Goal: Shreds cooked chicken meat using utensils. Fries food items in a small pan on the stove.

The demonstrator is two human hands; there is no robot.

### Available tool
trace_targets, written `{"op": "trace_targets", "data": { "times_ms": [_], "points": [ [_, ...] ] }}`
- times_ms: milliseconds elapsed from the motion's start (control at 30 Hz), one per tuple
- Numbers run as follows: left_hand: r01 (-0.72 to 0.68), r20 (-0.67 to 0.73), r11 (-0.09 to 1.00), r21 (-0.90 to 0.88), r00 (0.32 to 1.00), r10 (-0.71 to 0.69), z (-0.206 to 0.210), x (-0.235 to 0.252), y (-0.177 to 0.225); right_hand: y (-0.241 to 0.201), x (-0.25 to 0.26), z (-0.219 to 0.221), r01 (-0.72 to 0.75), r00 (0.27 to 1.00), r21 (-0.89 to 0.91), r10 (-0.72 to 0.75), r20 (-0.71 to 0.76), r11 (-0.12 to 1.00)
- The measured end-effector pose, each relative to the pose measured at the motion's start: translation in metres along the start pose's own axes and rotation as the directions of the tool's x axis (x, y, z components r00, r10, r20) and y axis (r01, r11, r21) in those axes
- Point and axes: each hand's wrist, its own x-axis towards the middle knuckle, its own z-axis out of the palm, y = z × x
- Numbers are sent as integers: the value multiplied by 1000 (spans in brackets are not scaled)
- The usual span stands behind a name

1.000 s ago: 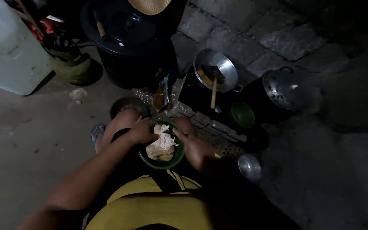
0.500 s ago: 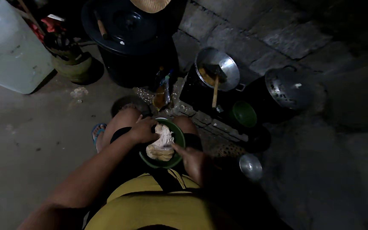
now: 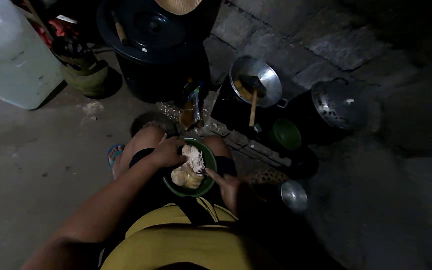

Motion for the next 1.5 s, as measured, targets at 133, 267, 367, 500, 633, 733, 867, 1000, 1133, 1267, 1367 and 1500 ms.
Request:
{"op": "trace_targets", "data": {
  "times_ms": [133, 267, 367, 500, 633, 733, 867, 1000, 1133, 1267, 1367, 1500],
  "points": [
    [-15, 7, 1000, -3, 1000, 15, -5, 2, 1, 7, 6, -22, 60, 995, -23, -61, -80, 998],
    [-13, 2, 1000, -17, 1000, 13, 1, 1, 2, -16, 56, -52, -141, 948, -119, 169, 270, 983],
    [1, -1, 1000, 7, 1000, -1, 3, 2, 2, -17, 39, -35, -184, 922, -89, 203, 331, 979],
    [-17, 23, 1000, 16, 1000, 17, -2, 2, 0, 11, -4, 0, -10, 999, 24, 11, -44, 1000],
    [-7, 15, 1000, -19, 1000, 7, -4, 1, 2, -4, 38, -52, -130, 972, -39, 135, 191, 991],
    [-2, 16, 1000, -14, 1000, 2, 3, 1, 3, -15, 60, -48, -171, 934, -76, 186, 306, 982],
    [1, 8, 1000, 4, 1000, -1, 1, 1, 0, -13, 11, -11, -119, 979, -10, 119, 163, 993],
    [-11, 26, 1000, -1, 1000, 11, -6, 0, 2, 3, -1, -14, 9, 998, 85, -4, -59, 996],
    [-22, 19, 1000, -19, 1000, 22, -3, 0, 2, -12, 52, -62, -169, 938, -34, 171, 301, 985],
    [-23, 5, 1000, -3, 1000, 23, 2, 1, 0, -18, 49, -40, -201, 898, -90, 220, 381, 975],
    [-26, 25, 999, 20, 999, 25, 1, 0, -1, -3, 10, -13, -144, 963, 3, 139, 229, 990],
    [-29, 33, 1000, 8, 999, 28, -5, -1, 3, 7, 13, -29, -49, 998, 43, 47, 39, 998]
  ]
}}
